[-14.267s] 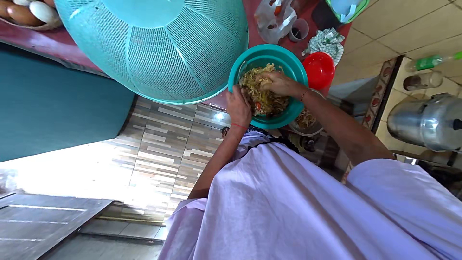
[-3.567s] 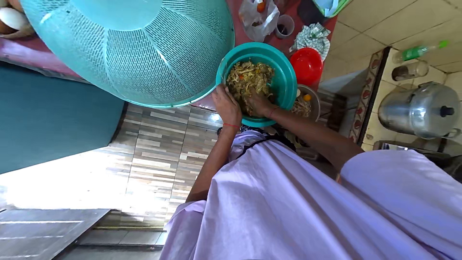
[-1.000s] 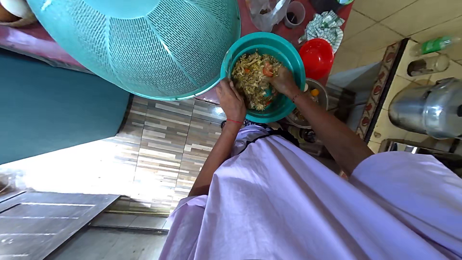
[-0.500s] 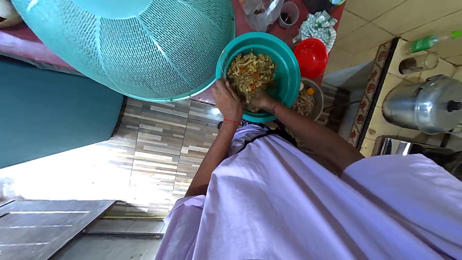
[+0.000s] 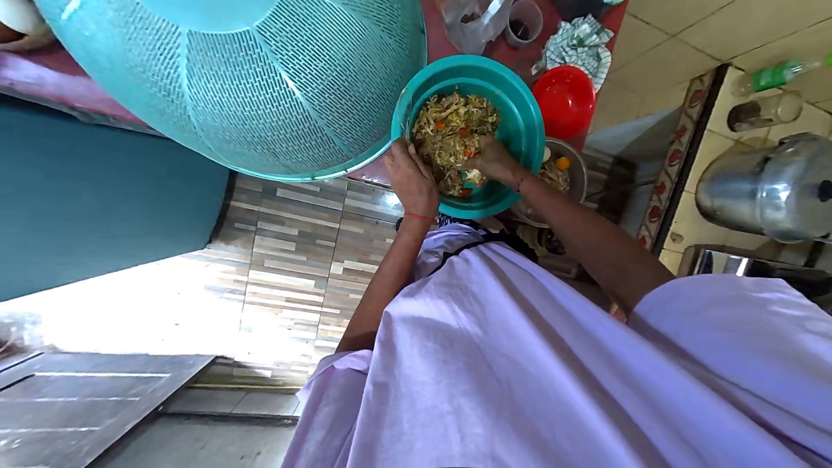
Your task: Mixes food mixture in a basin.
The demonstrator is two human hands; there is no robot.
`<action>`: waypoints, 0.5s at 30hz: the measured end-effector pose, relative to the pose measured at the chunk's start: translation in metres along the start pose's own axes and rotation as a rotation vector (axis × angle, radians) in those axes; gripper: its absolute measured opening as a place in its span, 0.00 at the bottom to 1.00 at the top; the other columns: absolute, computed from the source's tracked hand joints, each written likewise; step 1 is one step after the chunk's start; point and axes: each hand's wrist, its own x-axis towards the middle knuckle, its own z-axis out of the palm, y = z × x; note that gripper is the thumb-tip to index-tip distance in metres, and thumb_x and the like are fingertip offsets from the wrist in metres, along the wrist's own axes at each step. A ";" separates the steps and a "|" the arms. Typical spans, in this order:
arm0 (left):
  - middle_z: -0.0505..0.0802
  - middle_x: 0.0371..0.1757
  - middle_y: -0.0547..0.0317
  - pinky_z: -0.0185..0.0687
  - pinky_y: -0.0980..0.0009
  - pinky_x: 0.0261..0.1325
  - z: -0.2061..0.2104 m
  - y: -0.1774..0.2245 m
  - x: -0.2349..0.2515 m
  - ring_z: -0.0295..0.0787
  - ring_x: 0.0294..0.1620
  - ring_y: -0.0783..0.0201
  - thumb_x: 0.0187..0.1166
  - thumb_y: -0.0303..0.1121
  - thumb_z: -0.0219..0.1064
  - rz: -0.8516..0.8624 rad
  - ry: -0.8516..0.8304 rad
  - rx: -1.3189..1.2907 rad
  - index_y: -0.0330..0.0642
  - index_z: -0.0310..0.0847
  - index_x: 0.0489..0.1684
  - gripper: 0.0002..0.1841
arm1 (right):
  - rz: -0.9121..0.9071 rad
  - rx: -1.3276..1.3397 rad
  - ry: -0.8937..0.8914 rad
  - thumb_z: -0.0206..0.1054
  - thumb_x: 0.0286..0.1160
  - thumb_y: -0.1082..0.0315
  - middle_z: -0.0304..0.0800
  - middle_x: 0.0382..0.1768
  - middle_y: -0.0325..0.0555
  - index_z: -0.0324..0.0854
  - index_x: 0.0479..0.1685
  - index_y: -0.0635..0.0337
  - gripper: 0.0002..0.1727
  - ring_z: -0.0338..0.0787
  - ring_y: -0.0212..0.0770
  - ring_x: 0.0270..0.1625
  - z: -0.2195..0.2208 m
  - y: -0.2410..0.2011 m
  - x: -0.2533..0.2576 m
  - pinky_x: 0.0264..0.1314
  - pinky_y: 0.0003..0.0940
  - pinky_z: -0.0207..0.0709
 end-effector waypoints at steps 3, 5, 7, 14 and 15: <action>0.87 0.53 0.30 0.77 0.51 0.65 0.001 -0.001 0.000 0.84 0.59 0.37 0.93 0.31 0.45 0.023 0.011 0.011 0.24 0.76 0.64 0.19 | -0.029 -0.120 -0.058 0.66 0.76 0.77 0.85 0.61 0.72 0.80 0.61 0.76 0.17 0.88 0.63 0.63 0.007 -0.003 -0.007 0.68 0.60 0.80; 0.87 0.53 0.30 0.77 0.51 0.65 0.002 -0.001 0.000 0.84 0.59 0.36 0.93 0.31 0.45 0.012 0.007 0.025 0.25 0.76 0.65 0.19 | -0.033 -0.122 -0.113 0.64 0.77 0.77 0.85 0.62 0.71 0.81 0.62 0.75 0.16 0.87 0.63 0.64 0.018 -0.005 -0.010 0.68 0.61 0.79; 0.87 0.53 0.31 0.77 0.51 0.65 0.003 -0.001 0.000 0.84 0.59 0.37 0.93 0.32 0.45 0.008 0.013 0.027 0.26 0.76 0.64 0.19 | -0.052 -0.200 -0.157 0.69 0.79 0.68 0.85 0.60 0.71 0.82 0.58 0.75 0.18 0.86 0.64 0.66 0.028 -0.012 -0.013 0.70 0.62 0.77; 0.86 0.53 0.31 0.78 0.52 0.64 0.003 -0.001 0.000 0.84 0.58 0.38 0.93 0.31 0.45 0.001 0.024 0.024 0.26 0.76 0.65 0.18 | -0.180 -0.438 -0.316 0.69 0.81 0.63 0.84 0.63 0.69 0.82 0.60 0.75 0.21 0.82 0.64 0.72 0.029 -0.022 -0.014 0.75 0.62 0.71; 0.87 0.53 0.31 0.78 0.51 0.64 0.003 -0.001 0.001 0.84 0.59 0.38 0.93 0.31 0.45 -0.001 0.023 0.024 0.26 0.76 0.65 0.19 | -0.196 -0.455 -0.330 0.70 0.79 0.64 0.85 0.60 0.69 0.82 0.56 0.75 0.19 0.83 0.64 0.68 0.026 -0.023 -0.014 0.71 0.61 0.73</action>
